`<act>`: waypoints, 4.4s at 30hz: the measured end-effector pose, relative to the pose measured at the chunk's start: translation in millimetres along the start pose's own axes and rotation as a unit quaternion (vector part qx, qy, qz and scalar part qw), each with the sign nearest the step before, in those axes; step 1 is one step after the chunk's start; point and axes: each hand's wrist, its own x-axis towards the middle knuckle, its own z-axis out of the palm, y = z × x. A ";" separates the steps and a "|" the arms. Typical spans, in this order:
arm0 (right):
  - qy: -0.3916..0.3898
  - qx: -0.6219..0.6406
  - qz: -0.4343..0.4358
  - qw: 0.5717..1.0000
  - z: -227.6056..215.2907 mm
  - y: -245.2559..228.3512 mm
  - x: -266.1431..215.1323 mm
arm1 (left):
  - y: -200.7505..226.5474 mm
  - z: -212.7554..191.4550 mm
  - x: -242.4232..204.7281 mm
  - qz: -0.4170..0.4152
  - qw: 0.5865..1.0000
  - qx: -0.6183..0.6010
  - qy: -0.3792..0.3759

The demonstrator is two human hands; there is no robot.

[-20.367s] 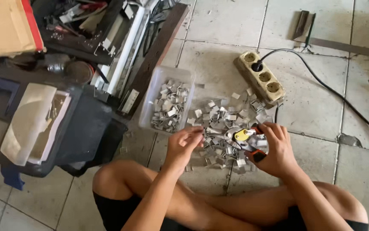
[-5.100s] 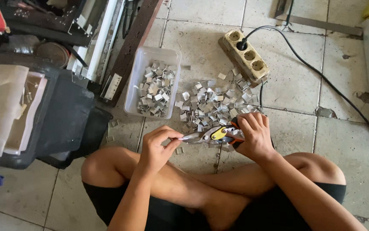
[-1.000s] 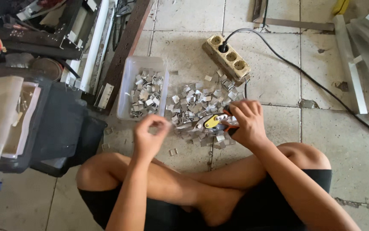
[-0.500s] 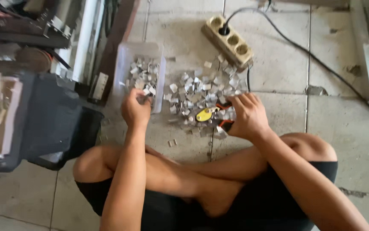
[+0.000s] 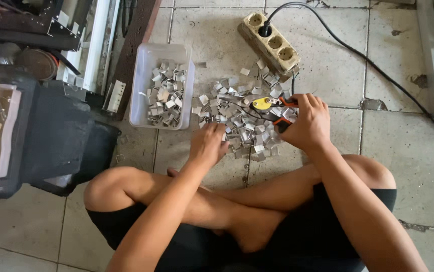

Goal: The person sits on the floor and uses pliers to cut small metal pieces from a pile. The cut pieces are placed into a clear plastic container while the remaining pieces stay on the floor.

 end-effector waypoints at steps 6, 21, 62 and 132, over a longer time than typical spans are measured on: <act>-0.016 -0.035 0.016 0.999 2.4 9.8 -1.9 | 0.1 -22.0 -3.5 0.009 1.000 -0.001 -0.015; -0.012 -0.037 0.018 0.999 -1.8 -6.0 -3.7 | 6.7 -61.2 -11.5 -0.189 0.910 -0.366 0.056; -0.118 0.142 -0.117 0.976 12.6 -42.1 -20.7 | 27.5 -165.4 -45.7 0.039 0.749 -0.603 0.273; -0.024 0.079 -0.122 0.989 34.0 -13.4 -25.6 | 34.3 -150.9 -33.0 -0.139 0.830 -0.502 0.198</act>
